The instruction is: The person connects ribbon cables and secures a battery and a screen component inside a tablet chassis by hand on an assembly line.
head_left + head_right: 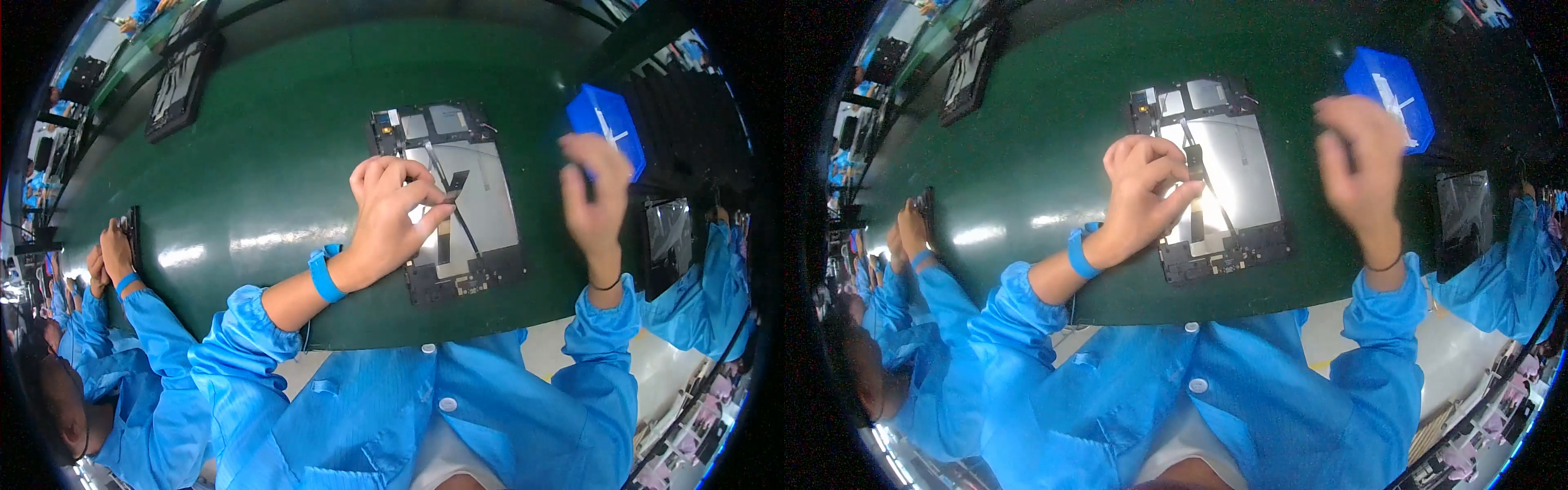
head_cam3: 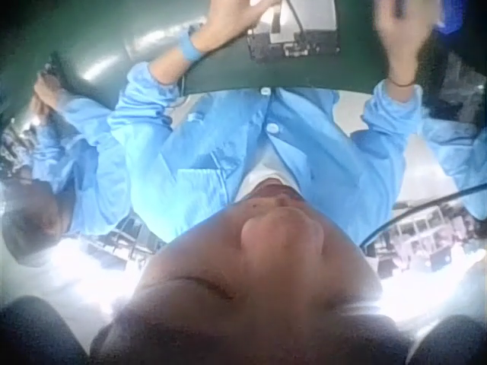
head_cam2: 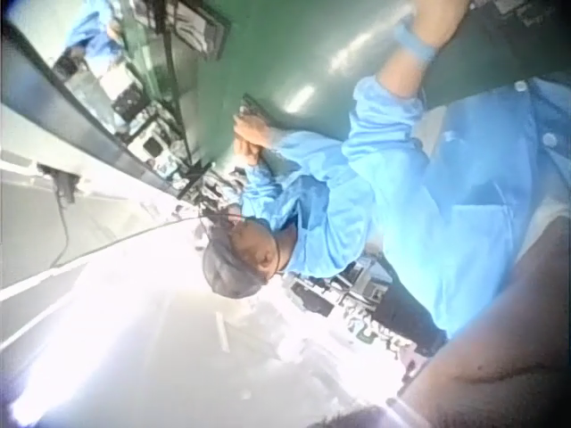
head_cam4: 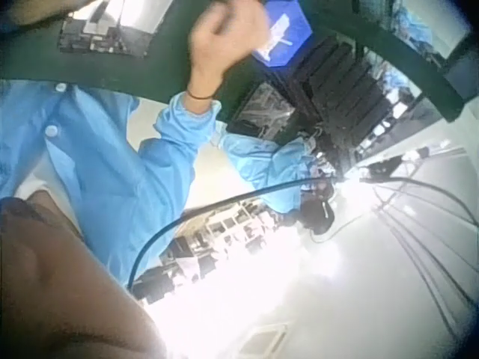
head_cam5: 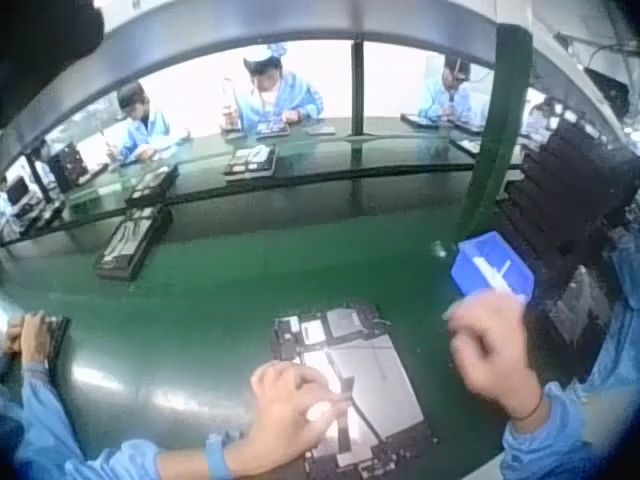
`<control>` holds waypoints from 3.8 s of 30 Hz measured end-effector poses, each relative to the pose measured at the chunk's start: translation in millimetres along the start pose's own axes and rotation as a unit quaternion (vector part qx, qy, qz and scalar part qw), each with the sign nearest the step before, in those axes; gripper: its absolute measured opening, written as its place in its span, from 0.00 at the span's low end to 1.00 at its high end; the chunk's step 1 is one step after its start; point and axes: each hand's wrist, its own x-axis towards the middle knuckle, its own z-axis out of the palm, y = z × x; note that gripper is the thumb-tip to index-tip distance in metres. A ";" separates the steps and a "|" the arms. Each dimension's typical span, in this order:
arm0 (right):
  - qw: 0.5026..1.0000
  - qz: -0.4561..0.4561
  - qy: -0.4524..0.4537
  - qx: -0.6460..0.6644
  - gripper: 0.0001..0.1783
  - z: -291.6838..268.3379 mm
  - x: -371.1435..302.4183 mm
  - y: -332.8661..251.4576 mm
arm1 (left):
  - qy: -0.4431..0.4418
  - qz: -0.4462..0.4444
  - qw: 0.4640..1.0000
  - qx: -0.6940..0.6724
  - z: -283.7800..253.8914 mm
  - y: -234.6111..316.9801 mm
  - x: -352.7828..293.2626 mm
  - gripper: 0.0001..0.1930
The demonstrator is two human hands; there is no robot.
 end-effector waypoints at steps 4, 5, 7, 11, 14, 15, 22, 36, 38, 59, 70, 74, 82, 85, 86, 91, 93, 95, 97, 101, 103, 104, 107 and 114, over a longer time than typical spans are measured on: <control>0.957 -0.121 -0.228 0.136 0.18 23.7 -21.5 -34.5 | -0.017 -0.012 1.000 0.014 5.5 -1.6 -0.1 0.08; 0.945 -0.136 -0.249 0.165 0.19 25.5 -24.6 -38.5 | -0.019 -0.009 1.000 0.020 5.5 -1.3 -0.7 0.08; 0.931 -0.145 -0.271 0.198 0.19 25.0 -26.9 -46.1 | -0.020 -0.008 0.999 0.028 4.0 1.0 -1.8 0.09; 0.898 -0.169 -0.316 0.255 0.18 25.3 -29.2 -52.6 | -0.030 -0.017 0.998 0.045 5.2 1.0 -3.8 0.09; 0.886 -0.171 -0.332 0.274 0.18 25.8 -31.3 -55.3 | -0.037 -0.022 0.998 0.048 3.7 1.1 -5.2 0.10; 0.885 -0.173 -0.336 0.271 0.18 25.8 -30.7 -54.4 | -0.036 -0.025 0.998 0.045 4.1 0.8 -4.5 0.09; 0.885 -0.132 -0.361 0.261 0.19 29.7 -32.7 -53.5 | -0.055 -0.031 0.996 0.059 5.7 -0.5 -3.3 0.11; 0.965 0.038 -0.256 0.036 0.12 25.4 -31.0 -48.6 | -0.025 -0.021 0.997 0.070 8.3 7.9 -2.0 0.21; 0.963 0.046 -0.260 0.056 0.14 27.2 -39.4 -62.1 | -0.030 -0.005 0.995 0.090 4.9 7.8 -4.4 0.13; 0.878 0.270 -0.094 0.383 0.21 17.1 -74.9 -84.6 | -0.069 0.048 0.994 0.073 11.9 46.1 -10.2 0.08; 0.655 0.398 -0.147 0.625 0.26 8.6 -41.4 -79.7 | -0.089 -0.018 0.996 -0.023 18.1 39.4 -14.3 0.16; 0.666 0.380 -0.117 0.631 0.25 16.7 -54.1 -80.7 | -0.042 -0.044 0.994 -0.093 19.4 40.2 -14.7 0.24; 0.729 0.383 -0.112 0.556 0.25 30.2 -75.9 -84.3 | -0.040 -0.010 0.989 -0.139 13.7 44.2 -14.8 0.19; 0.808 0.373 -0.164 0.425 0.23 27.9 -77.8 -84.7 | -0.021 0.071 0.990 -0.122 11.7 44.8 -14.2 0.11; 0.808 0.373 -0.163 0.426 0.23 28.0 -76.5 -83.3 | 0.000 0.111 0.989 -0.099 11.3 44.2 -13.9 0.11; 0.900 0.251 -0.169 0.315 0.08 18.8 -60.0 -81.4 | 0.061 0.304 0.950 0.047 8.7 41.6 -14.6 0.10; 0.872 0.273 -0.171 0.369 0.08 19.7 -62.4 -75.4 | 0.062 0.340 0.934 0.087 8.3 40.8 -18.7 0.10; 0.843 0.287 -0.172 0.421 0.07 18.1 -64.1 -69.0 | 0.060 0.381 0.913 0.132 7.4 41.3 -18.8 0.12; 0.816 0.273 -0.197 0.470 0.08 14.4 -64.3 -65.4 | 0.050 0.395 0.907 0.139 6.7 42.1 -19.2 0.12; 0.874 0.214 -0.231 0.370 0.07 12.2 -57.0 -68.0 | 0.025 0.416 0.894 0.166 2.9 44.1 -19.9 0.12; 0.881 0.200 -0.233 0.359 0.07 13.6 -59.6 -66.5 | 0.026 0.428 0.888 0.168 1.6 45.8 -24.1 0.12; 0.887 0.186 -0.237 0.351 0.07 14.4 -60.5 -66.0 | 0.025 0.438 0.882 0.173 1.3 46.0 -25.9 0.12; 0.913 0.138 -0.200 0.328 0.05 20.1 -58.2 -64.7 | 0.013 0.479 0.868 0.131 2.9 42.2 -29.5 0.12; 0.975 0.202 0.091 0.003 0.02 -14.4 -19.9 -5.4 | 0.017 0.253 0.967 0.010 4.8 35.9 -13.8 0.10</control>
